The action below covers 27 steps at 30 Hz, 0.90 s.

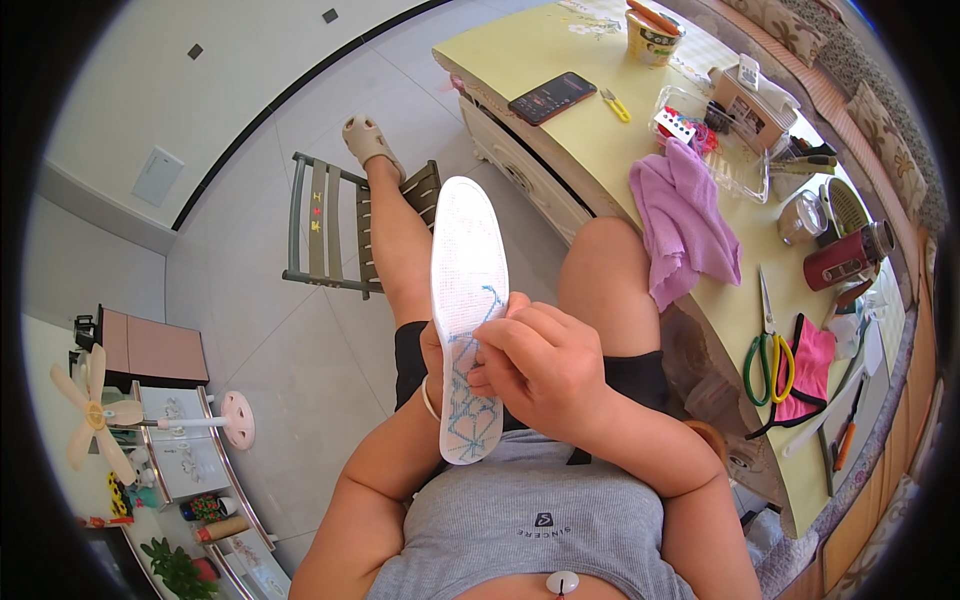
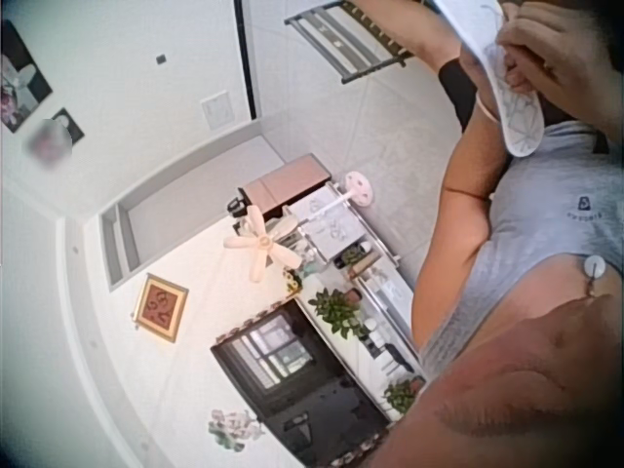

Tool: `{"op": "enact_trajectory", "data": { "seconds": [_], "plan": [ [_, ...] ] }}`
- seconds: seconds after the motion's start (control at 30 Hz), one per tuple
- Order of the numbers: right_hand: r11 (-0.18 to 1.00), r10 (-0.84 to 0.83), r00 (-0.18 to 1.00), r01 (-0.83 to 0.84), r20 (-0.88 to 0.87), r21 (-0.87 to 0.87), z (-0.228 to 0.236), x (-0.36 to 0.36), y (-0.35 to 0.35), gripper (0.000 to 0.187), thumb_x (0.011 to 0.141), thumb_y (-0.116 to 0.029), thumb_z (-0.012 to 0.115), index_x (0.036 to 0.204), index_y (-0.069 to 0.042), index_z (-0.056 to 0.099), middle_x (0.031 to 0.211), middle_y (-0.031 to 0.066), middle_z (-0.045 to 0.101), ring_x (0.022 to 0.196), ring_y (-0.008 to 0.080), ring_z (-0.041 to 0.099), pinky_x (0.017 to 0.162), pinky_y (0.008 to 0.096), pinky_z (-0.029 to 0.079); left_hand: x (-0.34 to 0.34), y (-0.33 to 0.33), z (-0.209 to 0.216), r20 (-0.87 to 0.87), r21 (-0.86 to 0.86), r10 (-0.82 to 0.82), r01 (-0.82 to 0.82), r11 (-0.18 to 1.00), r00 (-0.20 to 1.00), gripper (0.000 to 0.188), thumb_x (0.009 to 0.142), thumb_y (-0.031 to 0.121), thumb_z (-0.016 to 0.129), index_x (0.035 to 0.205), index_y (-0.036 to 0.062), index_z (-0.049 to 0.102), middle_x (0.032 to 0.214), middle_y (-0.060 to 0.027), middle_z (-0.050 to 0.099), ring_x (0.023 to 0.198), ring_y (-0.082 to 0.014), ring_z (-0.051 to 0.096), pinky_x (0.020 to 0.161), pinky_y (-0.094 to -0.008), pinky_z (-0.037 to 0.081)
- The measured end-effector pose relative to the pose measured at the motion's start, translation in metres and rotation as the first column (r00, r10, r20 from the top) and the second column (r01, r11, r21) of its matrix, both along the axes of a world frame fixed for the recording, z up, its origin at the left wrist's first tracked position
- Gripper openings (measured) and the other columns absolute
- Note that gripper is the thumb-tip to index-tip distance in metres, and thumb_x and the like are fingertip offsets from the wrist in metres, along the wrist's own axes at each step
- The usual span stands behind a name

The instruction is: The person sews a patterned shoe insole by hand using a needle and blue thread, pulling the thread tight through the material and cutting it with scissors.

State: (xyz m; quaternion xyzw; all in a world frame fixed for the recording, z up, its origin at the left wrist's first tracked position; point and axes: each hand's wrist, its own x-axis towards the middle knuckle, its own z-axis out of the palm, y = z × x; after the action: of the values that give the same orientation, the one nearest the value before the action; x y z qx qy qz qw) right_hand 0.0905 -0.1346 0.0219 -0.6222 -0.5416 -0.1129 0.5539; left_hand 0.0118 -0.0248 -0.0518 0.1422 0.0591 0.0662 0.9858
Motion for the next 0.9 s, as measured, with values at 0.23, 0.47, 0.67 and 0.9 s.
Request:
{"op": "enact_trajectory", "data": {
  "seconds": [0.23, 0.47, 0.67, 0.9],
  "plan": [
    [1.000, 0.014, 1.000, -0.014, -0.006, -0.015, -0.002, 0.000, -0.001, 0.015, 0.072, 0.005, 0.065, 0.085, -0.001, 0.061, 0.066, 0.0066, 0.056, 0.057, 0.0227, 0.058, 0.052, 0.0314, 0.047, 0.001, -0.001, 0.002, 0.022, -0.015, -0.029, 0.029, 0.999, 0.999, 0.057, 0.076, 0.048, 0.065, 0.099, 0.0007, 0.043, 0.057, 0.0015, 0.043, 0.041, -0.0062, 0.043, 0.036, -0.0178, 0.036],
    [1.000, 0.007, 1.000, -0.008, -0.015, -0.008, -0.001, 0.000, -0.001, 0.015, 0.072, 0.005, 0.065, 0.085, -0.001, 0.061, 0.067, 0.0073, 0.057, 0.057, 0.0232, 0.058, 0.053, 0.0317, 0.048, 0.004, -0.001, 0.002, 0.076, 0.025, -0.027, 0.025, 0.999, 0.997, 0.047, 0.081, 0.042, 0.061, 0.097, 0.0007, 0.044, 0.057, 0.0004, 0.043, 0.042, -0.0069, 0.044, 0.037, -0.0189, 0.036],
    [0.996, 0.060, 0.846, -0.082, -0.529, -0.019, -0.010, 0.001, -0.012, 0.006, 0.083, 0.002, 0.062, 0.088, 0.000, 0.061, 0.072, 0.0090, 0.061, 0.060, 0.0171, 0.062, 0.052, 0.0288, 0.048, 0.002, 0.004, 0.030, 0.027, 0.139, -0.051, 0.047, 0.989, 0.998, 0.023, 0.089, 0.017, 0.057, 0.105, 0.0011, 0.052, 0.081, -0.0063, 0.060, 0.060, -0.0135, 0.057, 0.048, -0.0252, 0.045],
    [0.903, 0.325, 0.140, -0.339, -0.935, 0.263, -0.046, 0.023, -0.034, 0.008, 0.092, -0.010, 0.060, 0.094, -0.002, 0.058, 0.080, 0.0004, 0.061, 0.068, 0.0065, 0.054, 0.061, 0.0206, 0.045, 0.003, -0.006, 0.057, -0.131, 0.518, 0.177, -0.085, 0.851, 0.975, 0.034, 0.079, -0.003, 0.067, 0.111, -0.0032, 0.053, 0.103, -0.0125, 0.066, 0.089, -0.0180, 0.066, 0.080, -0.0322, 0.056]
  ]
}}
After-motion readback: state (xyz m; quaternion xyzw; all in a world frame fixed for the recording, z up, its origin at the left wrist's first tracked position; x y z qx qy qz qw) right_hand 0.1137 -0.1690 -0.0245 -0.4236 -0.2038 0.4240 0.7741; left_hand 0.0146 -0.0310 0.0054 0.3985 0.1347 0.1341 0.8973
